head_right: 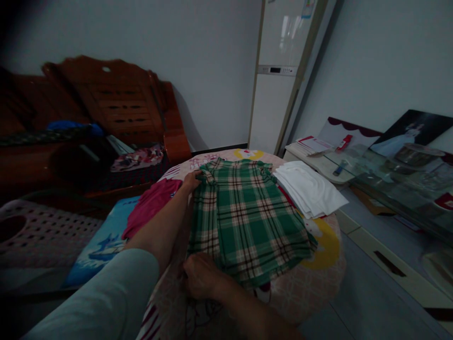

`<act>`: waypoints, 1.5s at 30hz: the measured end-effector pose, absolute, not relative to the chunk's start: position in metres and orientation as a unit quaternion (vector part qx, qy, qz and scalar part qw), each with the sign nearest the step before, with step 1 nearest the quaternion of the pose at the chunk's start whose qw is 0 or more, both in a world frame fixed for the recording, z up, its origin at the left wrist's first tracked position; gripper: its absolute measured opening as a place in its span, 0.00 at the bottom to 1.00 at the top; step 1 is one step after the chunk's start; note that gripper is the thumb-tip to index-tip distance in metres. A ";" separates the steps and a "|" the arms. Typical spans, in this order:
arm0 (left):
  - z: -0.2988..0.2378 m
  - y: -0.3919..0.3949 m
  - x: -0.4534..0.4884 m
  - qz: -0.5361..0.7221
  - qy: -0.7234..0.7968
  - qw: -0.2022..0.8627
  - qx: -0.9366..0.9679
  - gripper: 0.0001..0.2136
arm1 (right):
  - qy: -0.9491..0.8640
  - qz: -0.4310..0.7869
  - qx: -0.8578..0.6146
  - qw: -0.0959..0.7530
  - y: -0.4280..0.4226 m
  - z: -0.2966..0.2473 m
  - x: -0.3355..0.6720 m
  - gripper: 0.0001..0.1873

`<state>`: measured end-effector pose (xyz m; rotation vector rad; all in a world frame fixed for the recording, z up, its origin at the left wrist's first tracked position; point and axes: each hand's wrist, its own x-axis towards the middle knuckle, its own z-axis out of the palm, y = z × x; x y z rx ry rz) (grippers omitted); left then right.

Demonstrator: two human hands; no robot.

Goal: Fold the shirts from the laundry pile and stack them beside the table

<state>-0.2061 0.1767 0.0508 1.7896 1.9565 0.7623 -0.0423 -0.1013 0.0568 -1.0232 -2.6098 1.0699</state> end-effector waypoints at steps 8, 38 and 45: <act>0.046 0.160 -0.220 0.199 0.685 0.179 0.678 0.32 | -0.822 0.359 -0.417 0.146 -0.097 0.061 -0.004 0.13; 0.052 0.155 -0.134 0.066 0.603 0.002 0.795 0.14 | -0.742 0.277 -0.604 0.085 -0.112 0.047 0.042 0.05; 0.050 0.132 -0.122 0.103 0.596 -0.015 0.797 0.20 | -0.729 0.284 -0.608 0.132 -0.115 0.043 0.045 0.04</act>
